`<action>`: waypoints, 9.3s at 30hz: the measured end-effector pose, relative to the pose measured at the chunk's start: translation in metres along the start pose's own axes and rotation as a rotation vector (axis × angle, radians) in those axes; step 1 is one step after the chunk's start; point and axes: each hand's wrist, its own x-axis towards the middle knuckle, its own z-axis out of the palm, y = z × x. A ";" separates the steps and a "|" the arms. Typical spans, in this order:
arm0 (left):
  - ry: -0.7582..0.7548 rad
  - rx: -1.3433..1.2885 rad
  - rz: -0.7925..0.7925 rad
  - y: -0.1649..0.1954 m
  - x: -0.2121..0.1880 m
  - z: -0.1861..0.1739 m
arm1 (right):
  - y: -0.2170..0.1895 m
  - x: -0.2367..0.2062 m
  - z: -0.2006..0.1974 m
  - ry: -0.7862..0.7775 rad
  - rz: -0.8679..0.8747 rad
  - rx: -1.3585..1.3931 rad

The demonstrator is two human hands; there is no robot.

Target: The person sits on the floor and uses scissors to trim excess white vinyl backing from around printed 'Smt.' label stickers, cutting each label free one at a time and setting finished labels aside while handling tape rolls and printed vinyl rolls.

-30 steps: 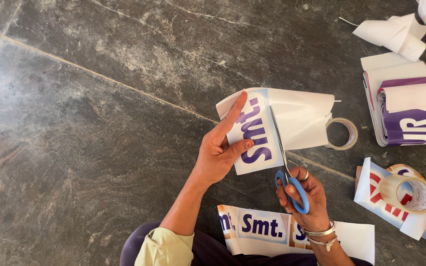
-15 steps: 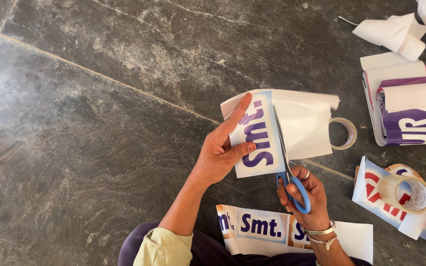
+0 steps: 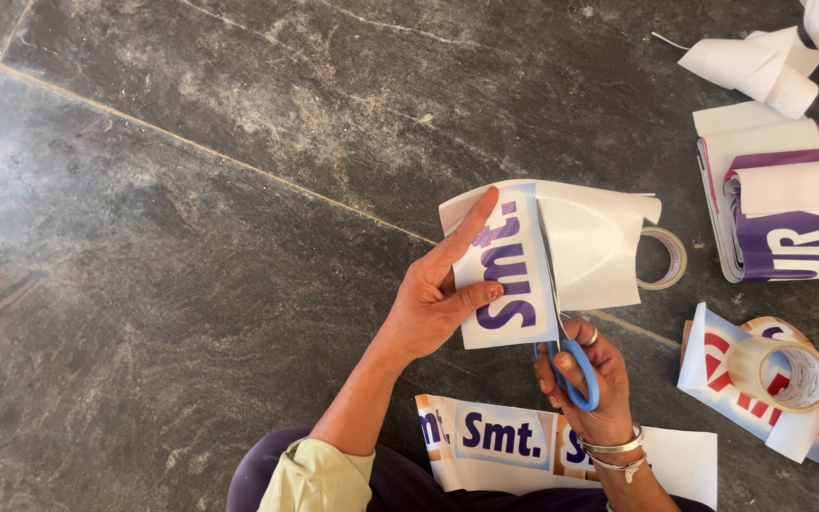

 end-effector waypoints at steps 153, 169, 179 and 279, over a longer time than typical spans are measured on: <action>0.927 -0.601 -0.070 -0.043 0.010 0.009 | 0.036 -0.004 0.040 -0.047 0.087 -0.284; 0.781 -0.498 -0.049 -0.051 -0.003 0.033 | 0.035 -0.003 0.036 -0.007 0.087 -0.211; 0.783 -0.481 -0.087 -0.051 -0.004 0.035 | 0.035 -0.002 0.035 -0.009 0.079 -0.182; 0.695 -0.551 -0.166 -0.044 -0.004 0.043 | 0.032 -0.002 0.028 0.072 0.013 -0.142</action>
